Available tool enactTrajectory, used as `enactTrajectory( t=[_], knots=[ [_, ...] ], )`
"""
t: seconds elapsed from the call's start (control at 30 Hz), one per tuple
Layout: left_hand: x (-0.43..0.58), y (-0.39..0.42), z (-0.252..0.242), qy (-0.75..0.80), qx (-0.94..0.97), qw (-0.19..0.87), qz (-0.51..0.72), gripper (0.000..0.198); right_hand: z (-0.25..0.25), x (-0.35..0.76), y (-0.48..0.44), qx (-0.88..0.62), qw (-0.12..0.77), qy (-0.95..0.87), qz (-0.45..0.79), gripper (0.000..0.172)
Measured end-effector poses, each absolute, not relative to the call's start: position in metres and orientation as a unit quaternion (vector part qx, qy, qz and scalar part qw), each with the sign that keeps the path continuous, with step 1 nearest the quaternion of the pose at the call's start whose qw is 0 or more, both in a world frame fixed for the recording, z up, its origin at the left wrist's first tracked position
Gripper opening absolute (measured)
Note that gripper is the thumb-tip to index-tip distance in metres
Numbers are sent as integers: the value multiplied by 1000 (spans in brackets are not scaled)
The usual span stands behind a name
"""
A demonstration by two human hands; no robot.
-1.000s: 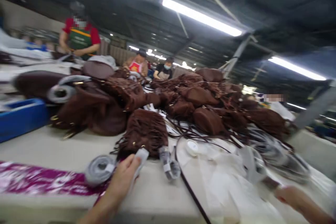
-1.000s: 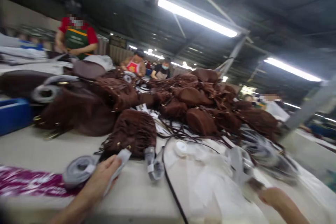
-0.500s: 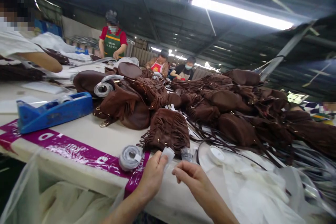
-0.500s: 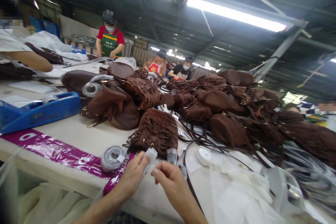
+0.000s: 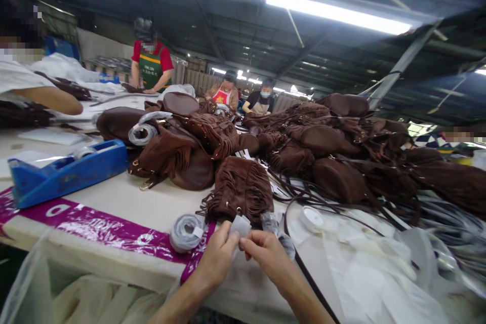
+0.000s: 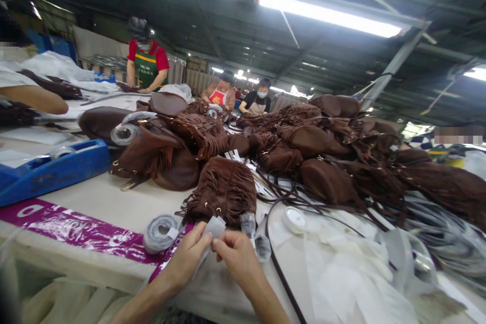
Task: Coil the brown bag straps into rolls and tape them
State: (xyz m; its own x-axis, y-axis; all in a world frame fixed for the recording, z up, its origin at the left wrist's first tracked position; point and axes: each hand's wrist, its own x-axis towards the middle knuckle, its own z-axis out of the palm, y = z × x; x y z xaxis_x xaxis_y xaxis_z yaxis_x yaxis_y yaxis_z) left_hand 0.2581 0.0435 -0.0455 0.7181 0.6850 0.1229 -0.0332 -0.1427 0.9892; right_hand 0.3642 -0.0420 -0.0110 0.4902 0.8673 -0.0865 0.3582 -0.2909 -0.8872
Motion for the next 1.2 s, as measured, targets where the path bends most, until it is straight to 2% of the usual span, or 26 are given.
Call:
enactTrajectory(
  t=[0.1, 0.2, 0.27, 0.33, 0.53, 0.67, 0.8, 1.0, 1.1, 1.2],
  knots=[
    [258, 44, -47, 250, 673, 634, 286, 19, -14, 367, -48, -738, 447, -394, 319, 32],
    [260, 43, -47, 249, 628, 696, 243, 23, -21, 370, -51, -708, 500, -369, 337, 31],
    [260, 42, -46, 247, 600, 729, 219, 30, -27, 370, -51, -680, 535, -388, 317, 32],
    [259, 41, -43, 257, 584, 741, 210, 35, -31, 368, -50, -669, 551, -411, 282, 26],
    [252, 35, -39, 267, 580, 741, 208, 45, -35, 363, -52, -748, 528, -371, 155, 17],
    [253, 32, -40, 258, 580, 741, 219, 58, -34, 359, -56, -761, 484, -404, 151, 28],
    [255, 30, -39, 274, 610, 708, 227, 74, -34, 353, -56, -707, 527, -404, 243, 31],
    [246, 24, -33, 266, 648, 681, 213, 79, -35, 345, -55, -499, 677, -159, 517, 34],
    [241, 21, -29, 263, 647, 685, 209, 77, -37, 344, -55, -411, 704, -109, 569, 38],
    [239, 19, -28, 260, 634, 696, 216, 82, -37, 344, -52, -408, 698, -93, 581, 40]
  ],
)
